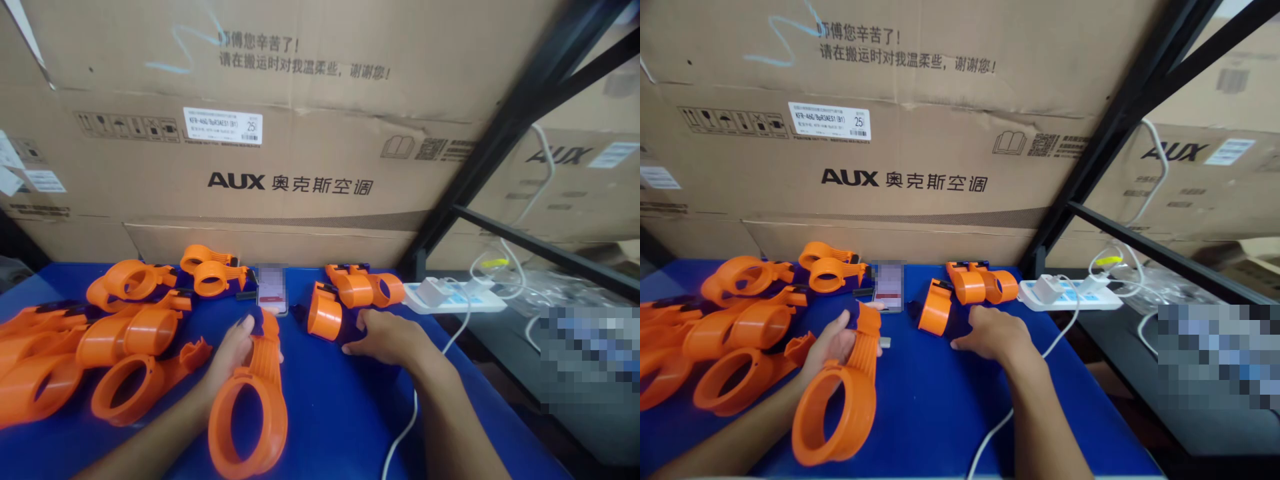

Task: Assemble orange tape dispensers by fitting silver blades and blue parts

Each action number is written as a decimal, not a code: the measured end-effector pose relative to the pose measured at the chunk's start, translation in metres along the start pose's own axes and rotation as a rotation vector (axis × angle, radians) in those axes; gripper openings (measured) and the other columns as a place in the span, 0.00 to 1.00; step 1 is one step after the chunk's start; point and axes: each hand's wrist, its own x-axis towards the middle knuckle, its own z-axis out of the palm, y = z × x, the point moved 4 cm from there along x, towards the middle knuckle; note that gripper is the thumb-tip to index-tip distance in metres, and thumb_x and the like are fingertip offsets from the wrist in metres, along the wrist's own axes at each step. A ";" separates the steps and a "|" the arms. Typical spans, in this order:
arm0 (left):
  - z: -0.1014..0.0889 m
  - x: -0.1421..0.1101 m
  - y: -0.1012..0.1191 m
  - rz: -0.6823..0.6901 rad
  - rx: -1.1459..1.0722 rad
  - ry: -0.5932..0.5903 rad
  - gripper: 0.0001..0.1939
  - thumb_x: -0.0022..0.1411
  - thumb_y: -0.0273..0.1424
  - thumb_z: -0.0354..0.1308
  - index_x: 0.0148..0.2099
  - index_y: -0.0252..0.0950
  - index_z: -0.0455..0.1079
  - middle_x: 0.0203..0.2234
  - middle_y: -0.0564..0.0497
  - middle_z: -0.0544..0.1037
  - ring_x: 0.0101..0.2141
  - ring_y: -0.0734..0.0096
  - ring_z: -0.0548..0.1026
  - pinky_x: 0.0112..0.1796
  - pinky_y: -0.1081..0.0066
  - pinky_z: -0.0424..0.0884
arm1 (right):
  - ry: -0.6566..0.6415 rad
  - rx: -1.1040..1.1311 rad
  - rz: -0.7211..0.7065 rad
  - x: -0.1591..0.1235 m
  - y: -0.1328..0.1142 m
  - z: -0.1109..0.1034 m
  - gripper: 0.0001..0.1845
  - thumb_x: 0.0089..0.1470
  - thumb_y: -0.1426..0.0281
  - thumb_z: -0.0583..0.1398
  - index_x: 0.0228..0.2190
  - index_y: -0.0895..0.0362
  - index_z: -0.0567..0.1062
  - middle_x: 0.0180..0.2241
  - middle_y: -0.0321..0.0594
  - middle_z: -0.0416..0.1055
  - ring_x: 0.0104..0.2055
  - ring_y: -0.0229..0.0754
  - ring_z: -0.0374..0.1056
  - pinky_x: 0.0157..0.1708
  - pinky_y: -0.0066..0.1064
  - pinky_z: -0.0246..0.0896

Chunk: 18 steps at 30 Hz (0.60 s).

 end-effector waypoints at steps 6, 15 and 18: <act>0.004 -0.005 0.003 0.038 -0.022 0.013 0.32 0.62 0.59 0.58 0.33 0.30 0.75 0.24 0.44 0.78 0.22 0.67 0.75 0.26 0.70 0.70 | 0.007 -0.001 -0.031 0.002 -0.002 0.002 0.23 0.47 0.50 0.69 0.35 0.54 0.77 0.40 0.48 0.80 0.42 0.58 0.77 0.33 0.38 0.63; 0.009 -0.006 0.012 0.072 -0.102 -0.082 0.29 0.61 0.56 0.62 0.46 0.34 0.76 0.22 0.49 0.77 0.22 0.68 0.75 0.27 0.70 0.70 | 0.203 0.414 -0.517 -0.032 -0.008 -0.024 0.08 0.59 0.63 0.62 0.34 0.54 0.78 0.32 0.40 0.78 0.32 0.45 0.73 0.32 0.33 0.65; 0.012 -0.006 0.013 0.088 -0.101 -0.100 0.30 0.61 0.55 0.62 0.50 0.34 0.74 0.23 0.50 0.77 0.21 0.67 0.75 0.27 0.70 0.71 | 0.214 0.689 -0.681 -0.045 -0.017 -0.032 0.08 0.60 0.63 0.61 0.35 0.53 0.78 0.32 0.38 0.78 0.33 0.45 0.73 0.35 0.35 0.70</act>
